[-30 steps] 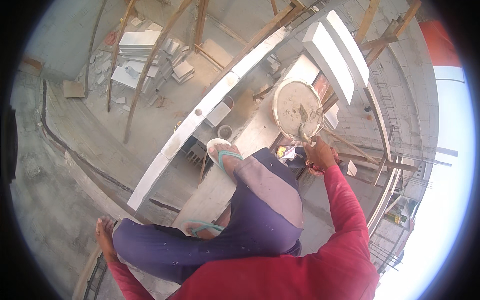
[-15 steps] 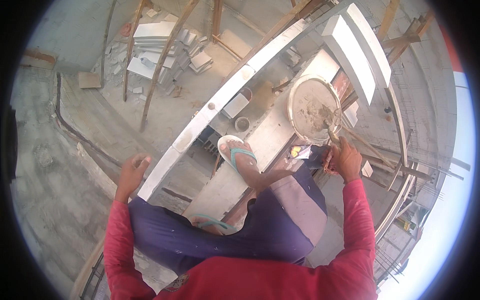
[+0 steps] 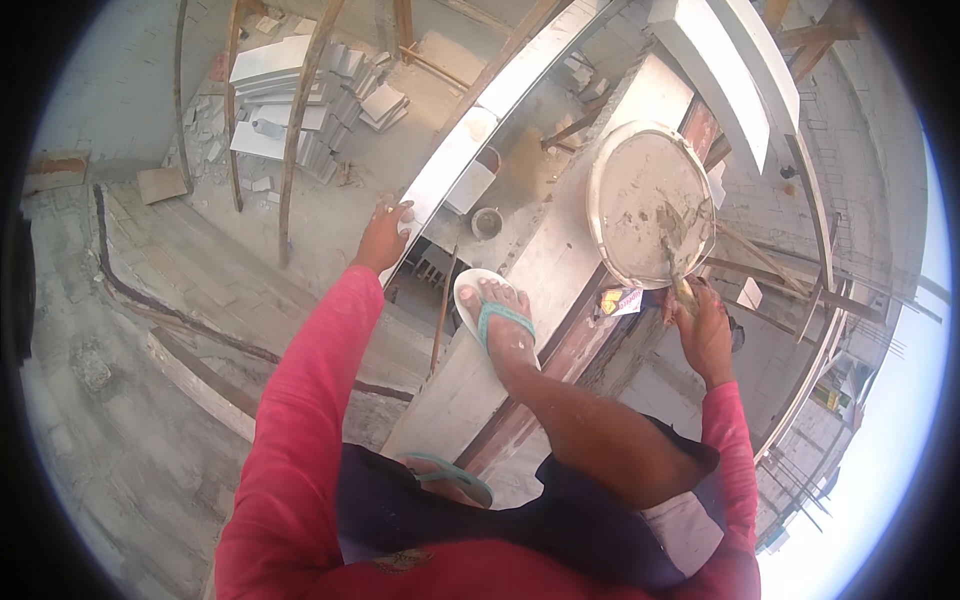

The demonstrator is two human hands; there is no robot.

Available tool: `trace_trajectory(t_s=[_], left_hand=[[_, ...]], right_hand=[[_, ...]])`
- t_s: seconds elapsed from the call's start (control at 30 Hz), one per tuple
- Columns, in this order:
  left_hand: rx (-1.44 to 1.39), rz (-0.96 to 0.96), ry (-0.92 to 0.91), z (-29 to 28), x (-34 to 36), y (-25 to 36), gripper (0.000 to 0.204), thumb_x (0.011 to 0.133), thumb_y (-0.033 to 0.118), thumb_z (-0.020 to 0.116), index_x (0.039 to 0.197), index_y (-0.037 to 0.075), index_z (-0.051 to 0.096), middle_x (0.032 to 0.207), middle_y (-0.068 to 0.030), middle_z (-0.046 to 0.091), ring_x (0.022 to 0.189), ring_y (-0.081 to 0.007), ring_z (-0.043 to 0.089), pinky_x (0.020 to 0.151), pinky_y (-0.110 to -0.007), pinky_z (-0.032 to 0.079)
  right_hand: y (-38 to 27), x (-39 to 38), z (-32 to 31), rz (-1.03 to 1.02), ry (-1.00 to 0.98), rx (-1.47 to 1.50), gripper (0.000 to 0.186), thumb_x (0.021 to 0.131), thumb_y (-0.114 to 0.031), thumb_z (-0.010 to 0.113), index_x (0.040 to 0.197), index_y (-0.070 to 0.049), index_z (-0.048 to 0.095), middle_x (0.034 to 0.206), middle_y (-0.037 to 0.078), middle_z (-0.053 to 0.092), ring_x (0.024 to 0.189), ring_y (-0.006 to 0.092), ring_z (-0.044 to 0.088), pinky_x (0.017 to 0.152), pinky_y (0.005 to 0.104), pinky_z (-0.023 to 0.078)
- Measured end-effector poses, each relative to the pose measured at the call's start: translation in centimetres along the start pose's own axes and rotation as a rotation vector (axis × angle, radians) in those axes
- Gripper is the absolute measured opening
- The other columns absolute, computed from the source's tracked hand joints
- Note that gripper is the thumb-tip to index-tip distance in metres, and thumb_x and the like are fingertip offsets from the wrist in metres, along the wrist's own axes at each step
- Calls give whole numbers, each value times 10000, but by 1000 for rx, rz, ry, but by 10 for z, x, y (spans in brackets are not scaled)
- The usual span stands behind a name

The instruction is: The person measures a wall section, then scoops mortar from a bucket and applies it to white rectangular tiles. The person places the tiles onto a wall ledge and smooths the mortar with a trowel. Other workers are visible in the background.

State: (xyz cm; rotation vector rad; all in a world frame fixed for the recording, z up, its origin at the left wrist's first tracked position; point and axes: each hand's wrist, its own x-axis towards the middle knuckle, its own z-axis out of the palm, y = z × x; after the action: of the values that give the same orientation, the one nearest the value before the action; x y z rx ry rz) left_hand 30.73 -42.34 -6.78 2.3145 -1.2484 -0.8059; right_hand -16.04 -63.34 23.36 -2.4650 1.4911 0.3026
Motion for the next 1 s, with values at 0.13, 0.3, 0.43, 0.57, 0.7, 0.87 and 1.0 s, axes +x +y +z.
trace_trajectory(t_s=[0.13,0.3,0.43,0.57,0.7,0.87,1.0], left_hand=[[53,56,-137,30,30,-19,523,930,67,724,1439,146,636,1520,-184,531,1450,-416,471,1193,-472,455],[109,131,-121,35,39,-34,339,907,109,748,1243,71,726,1367,-153,638,1301,-394,562,1069,-485,521],[-117,-32,20,9,40,-16,308,949,144,751,1238,43,722,1223,-153,715,1187,-320,660,1000,-404,543],[-484,-224,99,-65,30,19,288,988,161,756,1232,16,706,1159,-114,728,1111,-195,685,949,-333,541],[-626,-2,177,-136,-1,91,346,983,81,770,1289,-6,634,1240,-108,693,1100,-156,674,953,-316,557],[-724,472,-91,-136,-74,225,424,937,25,812,1305,1,602,1322,-177,675,1163,-219,696,930,-360,607],[-313,874,-336,-100,-114,290,537,883,110,872,1353,52,618,1392,-199,646,1257,-352,661,1041,-446,543]], right_hand=[[-6,-8,13,100,-19,34,422,996,-210,706,1365,-31,607,1161,255,727,1082,464,697,914,500,548],[-12,-13,8,177,-56,91,422,998,-204,714,1366,-24,612,1177,245,726,1101,451,695,927,481,543],[-19,-8,9,141,-15,143,422,998,-212,723,1356,-16,618,1162,227,727,1097,431,701,950,461,537],[-34,-9,0,-36,190,70,410,998,-181,724,1353,-5,618,1137,207,709,1046,429,703,966,451,537],[-77,-18,-11,60,312,466,342,1039,-138,687,1337,15,621,1186,162,691,1024,286,713,946,387,555],[-149,-24,35,264,-391,1888,607,1161,-450,450,1536,28,453,1401,197,593,1311,279,640,1079,407,570],[-145,-44,69,111,-394,2447,563,1149,-478,481,1484,-26,507,1344,133,632,1227,232,640,987,398,581]])
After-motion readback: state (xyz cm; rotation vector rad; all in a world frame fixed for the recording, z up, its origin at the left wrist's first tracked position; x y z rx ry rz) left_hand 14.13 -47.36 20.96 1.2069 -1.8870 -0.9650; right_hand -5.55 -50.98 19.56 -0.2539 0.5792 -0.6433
